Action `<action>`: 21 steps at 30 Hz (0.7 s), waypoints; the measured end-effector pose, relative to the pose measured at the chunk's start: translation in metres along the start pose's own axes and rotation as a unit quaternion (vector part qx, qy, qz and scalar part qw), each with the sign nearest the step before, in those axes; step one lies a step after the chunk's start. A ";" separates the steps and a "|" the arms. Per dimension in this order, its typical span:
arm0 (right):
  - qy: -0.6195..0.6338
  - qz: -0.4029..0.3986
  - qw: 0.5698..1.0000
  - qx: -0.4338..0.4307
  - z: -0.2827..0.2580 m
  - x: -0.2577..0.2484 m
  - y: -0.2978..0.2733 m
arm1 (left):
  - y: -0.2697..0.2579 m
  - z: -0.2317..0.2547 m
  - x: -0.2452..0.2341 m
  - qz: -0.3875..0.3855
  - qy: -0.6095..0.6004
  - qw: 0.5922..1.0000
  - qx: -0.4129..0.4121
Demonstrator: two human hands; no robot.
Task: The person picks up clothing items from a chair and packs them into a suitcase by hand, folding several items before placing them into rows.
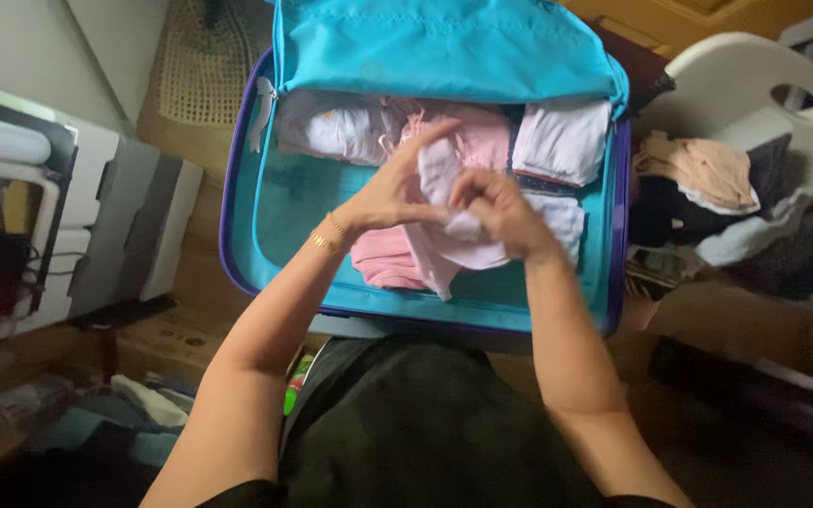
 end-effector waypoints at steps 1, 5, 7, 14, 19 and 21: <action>0.012 0.002 1.000 -0.026 -0.022 -0.003 0.000 | 0.005 0.012 0.006 -0.061 0.025 0.996 0.066; -0.052 0.012 0.996 -0.066 -0.110 -0.003 -0.001 | 0.031 0.028 0.012 -0.110 -0.017 0.988 -0.105; -0.030 0.032 0.998 -0.051 -0.136 0.002 0.006 | 0.042 0.056 0.005 -0.032 -0.221 0.974 -0.043; -0.166 0.056 0.982 -0.067 -0.161 -0.020 -0.010 | 0.078 0.144 -0.020 0.089 -0.092 0.989 0.067; -0.157 0.203 0.949 -0.181 -0.189 -0.036 -0.008 | 0.073 0.204 -0.039 0.294 0.311 0.884 0.188; -0.254 0.281 0.900 -0.214 -0.201 -0.021 -0.004 | 0.068 0.211 -0.022 0.328 0.308 0.879 0.160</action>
Point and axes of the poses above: each hand's wrist, its own y-axis towards the middle knuckle, its own x-axis out of the palm, z = x × y, the point moved 4 cm from there along y, towards the middle knuckle, and after that the axes turned 7 degrees about y, right-handed, at the moved point
